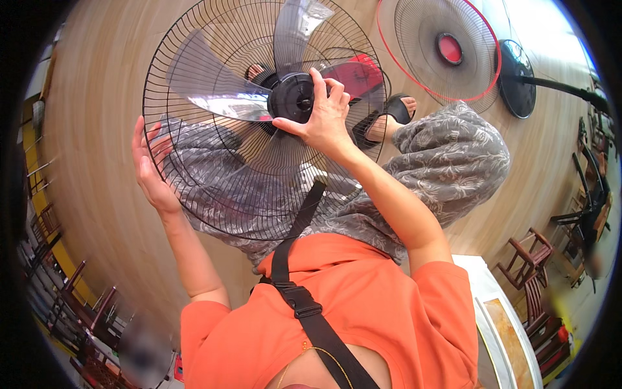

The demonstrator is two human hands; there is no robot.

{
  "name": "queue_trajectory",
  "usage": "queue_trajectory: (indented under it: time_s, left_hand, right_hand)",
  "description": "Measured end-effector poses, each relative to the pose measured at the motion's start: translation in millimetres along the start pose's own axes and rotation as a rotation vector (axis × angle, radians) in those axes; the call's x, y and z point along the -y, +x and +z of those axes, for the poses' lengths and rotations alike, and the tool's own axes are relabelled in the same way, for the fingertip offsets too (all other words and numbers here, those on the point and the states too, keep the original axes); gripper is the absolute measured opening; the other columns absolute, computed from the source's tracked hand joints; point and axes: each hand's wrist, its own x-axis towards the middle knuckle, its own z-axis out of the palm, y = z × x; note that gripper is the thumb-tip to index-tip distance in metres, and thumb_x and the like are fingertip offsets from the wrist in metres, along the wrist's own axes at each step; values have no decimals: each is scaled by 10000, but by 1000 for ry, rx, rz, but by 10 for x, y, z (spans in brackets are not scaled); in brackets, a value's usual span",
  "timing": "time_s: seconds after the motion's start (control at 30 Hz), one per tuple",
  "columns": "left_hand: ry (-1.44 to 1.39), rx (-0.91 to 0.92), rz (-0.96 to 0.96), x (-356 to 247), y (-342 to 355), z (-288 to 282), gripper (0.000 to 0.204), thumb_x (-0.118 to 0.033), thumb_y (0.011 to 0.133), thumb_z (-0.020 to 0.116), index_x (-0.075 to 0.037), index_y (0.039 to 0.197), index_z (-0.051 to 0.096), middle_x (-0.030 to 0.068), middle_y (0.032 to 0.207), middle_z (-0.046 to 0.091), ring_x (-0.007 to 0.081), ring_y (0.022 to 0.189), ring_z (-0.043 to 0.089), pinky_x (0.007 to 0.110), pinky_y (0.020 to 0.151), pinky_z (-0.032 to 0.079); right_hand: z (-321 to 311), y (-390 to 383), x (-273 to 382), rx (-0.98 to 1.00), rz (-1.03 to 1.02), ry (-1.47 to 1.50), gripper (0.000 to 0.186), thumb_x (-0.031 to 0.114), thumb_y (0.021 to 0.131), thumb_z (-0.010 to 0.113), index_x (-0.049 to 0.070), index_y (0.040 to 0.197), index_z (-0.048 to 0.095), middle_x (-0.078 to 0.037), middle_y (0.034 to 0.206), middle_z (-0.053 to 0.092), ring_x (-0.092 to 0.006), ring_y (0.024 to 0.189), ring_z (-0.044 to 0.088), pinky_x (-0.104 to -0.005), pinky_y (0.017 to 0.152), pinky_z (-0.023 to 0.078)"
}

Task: The person assembles a pedestal fan by attaching the motor housing to the rear guard, securing it with a locking nut, and then mounting the fan blade.

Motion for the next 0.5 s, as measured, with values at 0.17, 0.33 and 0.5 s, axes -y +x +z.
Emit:
queue_trajectory:
  time_s: [0.17,0.33,0.5]
  left_hand:
    - [-46,15,-1,24,8,-17,514,-236,820,299,-11,1268,416,150,1119,517,188,926,516,309,830,417]
    - [7,36,3,4,44,20,532,-249,828,269,0,1285,383,152,1137,513,178,913,521,312,829,408]
    - [-72,56,40,-7,42,19,503,-206,817,292,44,1237,413,150,1223,466,204,1013,497,314,863,406]
  right_hand:
    - [-269,1,-106,283,-61,83,1121,388,537,812,180,1403,130,-237,1261,254,-412,1147,302,-492,973,287]
    - [-475,212,-61,329,-601,-320,1007,109,525,778,255,1373,255,-122,1407,220,-374,1213,323,-437,987,341]
    - [-389,183,-127,386,-441,-116,982,203,553,770,188,1381,240,-151,1402,232,-356,1228,323,-408,988,338]
